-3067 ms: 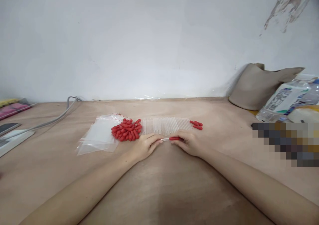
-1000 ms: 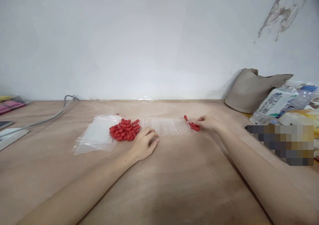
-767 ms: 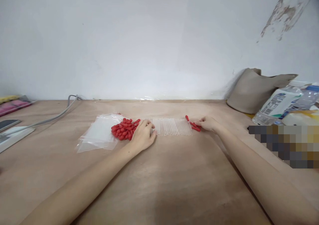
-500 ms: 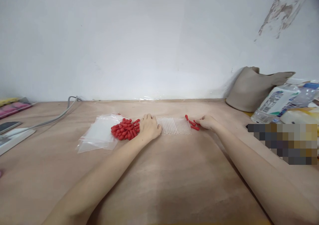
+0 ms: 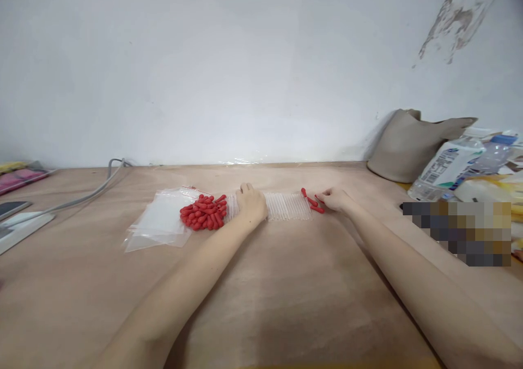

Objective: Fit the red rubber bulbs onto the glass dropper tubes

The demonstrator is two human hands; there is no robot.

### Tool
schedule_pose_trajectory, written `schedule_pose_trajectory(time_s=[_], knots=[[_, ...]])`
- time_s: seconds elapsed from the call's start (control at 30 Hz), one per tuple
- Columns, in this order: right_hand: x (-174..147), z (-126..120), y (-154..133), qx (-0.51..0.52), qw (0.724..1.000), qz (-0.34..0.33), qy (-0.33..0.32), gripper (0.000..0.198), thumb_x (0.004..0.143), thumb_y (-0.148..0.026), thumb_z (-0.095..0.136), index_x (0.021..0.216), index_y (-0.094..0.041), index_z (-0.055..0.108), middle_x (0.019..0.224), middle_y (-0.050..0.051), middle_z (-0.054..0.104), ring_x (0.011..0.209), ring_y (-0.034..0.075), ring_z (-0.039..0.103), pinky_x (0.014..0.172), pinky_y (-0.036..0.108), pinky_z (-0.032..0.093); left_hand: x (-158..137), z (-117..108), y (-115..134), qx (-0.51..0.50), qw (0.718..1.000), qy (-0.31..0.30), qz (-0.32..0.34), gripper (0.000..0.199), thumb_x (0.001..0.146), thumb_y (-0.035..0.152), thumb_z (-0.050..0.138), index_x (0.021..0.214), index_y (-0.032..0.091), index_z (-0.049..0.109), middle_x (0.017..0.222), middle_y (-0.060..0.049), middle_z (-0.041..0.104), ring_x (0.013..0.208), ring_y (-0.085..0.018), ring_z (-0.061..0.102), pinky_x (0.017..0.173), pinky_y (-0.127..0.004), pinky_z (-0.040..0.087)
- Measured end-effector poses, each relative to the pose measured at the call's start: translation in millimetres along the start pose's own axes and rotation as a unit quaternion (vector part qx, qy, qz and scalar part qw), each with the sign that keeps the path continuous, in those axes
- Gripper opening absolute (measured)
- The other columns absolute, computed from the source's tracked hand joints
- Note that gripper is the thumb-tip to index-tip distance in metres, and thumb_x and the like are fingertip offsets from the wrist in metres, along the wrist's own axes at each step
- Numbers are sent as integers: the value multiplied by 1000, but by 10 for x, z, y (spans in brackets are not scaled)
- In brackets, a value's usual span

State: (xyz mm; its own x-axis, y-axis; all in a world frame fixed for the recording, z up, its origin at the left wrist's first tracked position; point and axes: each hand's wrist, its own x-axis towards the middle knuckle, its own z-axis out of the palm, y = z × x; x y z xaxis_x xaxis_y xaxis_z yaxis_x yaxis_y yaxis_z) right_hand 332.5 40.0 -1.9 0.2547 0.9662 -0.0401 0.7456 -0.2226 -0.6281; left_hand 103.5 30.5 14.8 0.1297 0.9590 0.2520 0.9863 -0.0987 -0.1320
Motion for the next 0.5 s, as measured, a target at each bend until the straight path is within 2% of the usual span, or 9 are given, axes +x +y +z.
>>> schedule_pose_trajectory(time_s=[0.17,0.3,0.37,0.43,0.5], knots=[[42,15,31,12,1000,-8,20,29,73,-29,57,48,-15,50,42,-1,43,43,11,43,48,24,33,17,9,-25,-24,1000,8,2,28,72,24,52,88,5,65,99,-23,53,96,-33,42,76,-40,36],[50,18,14,30,997,-29,60,27,78,-31,50,56,-15,55,52,2,52,53,14,50,54,25,37,-29,-29,-161,-63,997,29,36,25,77,23,48,86,5,62,94,-22,54,95,-33,45,74,-39,39],[29,34,-18,41,993,-44,100,26,81,-34,46,68,-16,58,63,4,58,61,15,53,57,25,38,-98,-60,-266,-81,994,41,65,22,81,21,43,87,7,59,91,-18,56,94,-29,47,75,-37,40],[-19,81,-63,64,980,-77,171,25,82,-35,43,80,-15,59,77,6,61,69,15,53,62,26,40,-196,-73,-390,-116,986,59,107,20,85,19,37,90,10,55,90,-13,57,89,-23,50,75,-33,41],[-105,169,-113,107,956,-134,237,27,82,-35,43,90,-14,58,84,8,61,72,15,53,65,26,41,-309,-46,-523,-196,962,92,168,16,87,17,35,89,13,51,84,-9,57,80,-20,53,69,-30,43]])
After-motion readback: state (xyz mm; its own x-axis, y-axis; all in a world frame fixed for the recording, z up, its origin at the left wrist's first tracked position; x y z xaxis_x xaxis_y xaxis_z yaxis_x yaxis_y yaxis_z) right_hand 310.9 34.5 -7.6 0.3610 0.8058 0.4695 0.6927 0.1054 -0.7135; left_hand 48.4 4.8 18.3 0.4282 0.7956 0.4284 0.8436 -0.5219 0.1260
